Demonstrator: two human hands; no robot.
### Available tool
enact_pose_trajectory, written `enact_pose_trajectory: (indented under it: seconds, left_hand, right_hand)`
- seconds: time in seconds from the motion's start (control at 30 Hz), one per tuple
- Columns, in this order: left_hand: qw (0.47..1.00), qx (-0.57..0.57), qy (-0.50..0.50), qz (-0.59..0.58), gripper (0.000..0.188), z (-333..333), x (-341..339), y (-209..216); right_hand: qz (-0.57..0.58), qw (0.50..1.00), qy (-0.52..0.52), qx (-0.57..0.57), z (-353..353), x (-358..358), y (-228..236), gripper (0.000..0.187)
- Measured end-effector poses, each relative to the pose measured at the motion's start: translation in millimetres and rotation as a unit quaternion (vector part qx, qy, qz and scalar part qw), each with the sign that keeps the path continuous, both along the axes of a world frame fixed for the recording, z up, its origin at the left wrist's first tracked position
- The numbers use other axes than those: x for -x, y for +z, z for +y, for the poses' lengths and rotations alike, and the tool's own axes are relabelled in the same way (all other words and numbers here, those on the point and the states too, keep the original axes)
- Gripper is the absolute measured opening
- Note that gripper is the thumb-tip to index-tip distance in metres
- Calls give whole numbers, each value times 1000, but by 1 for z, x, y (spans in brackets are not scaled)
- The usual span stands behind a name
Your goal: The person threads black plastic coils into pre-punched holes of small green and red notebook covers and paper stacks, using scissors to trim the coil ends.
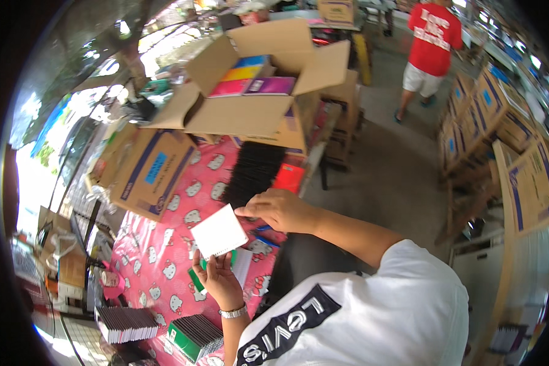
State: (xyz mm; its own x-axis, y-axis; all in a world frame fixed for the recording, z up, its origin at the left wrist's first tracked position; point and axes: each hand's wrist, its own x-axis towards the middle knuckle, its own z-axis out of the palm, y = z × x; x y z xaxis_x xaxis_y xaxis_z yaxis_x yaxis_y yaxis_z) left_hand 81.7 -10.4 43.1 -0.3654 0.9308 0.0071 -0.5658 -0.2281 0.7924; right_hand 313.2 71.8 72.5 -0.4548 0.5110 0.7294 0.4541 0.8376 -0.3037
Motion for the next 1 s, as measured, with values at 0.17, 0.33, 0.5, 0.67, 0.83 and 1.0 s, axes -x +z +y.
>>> enact_pose_trajectory:
  seconds: [0.17, 0.33, 0.5, 0.67, 0.83, 1.0]
  left_hand:
    - [1000, -14, -6, 8, 45, 1, 39, -1]
    - [980, 36, 35, 190, 47, 3, 53, -11]
    - [635, 94, 74, 763, 53, 10, 60, -70]
    - [572, 135, 76, 805, 53, 11, 43, -58]
    - [553, 152, 71, 816, 54, 9, 43, -61]
    - [545, 151, 81, 820, 53, 12, 41, -63]
  right_hand:
    - [-118, 965, 138, -187, 49, 57, 40, 23]
    - [-106, 929, 91, -343, 136, 106, 96, 8]
    - [-14, 964, -104, -243, 292, 120, 135, 13]
    - [-200, 923, -317, -91, 402, 125, 97, 21]
    - [-192, 925, -327, -25, 445, 146, 84, 23]
    - [-174, 912, -370, 35, 495, 151, 78, 29]
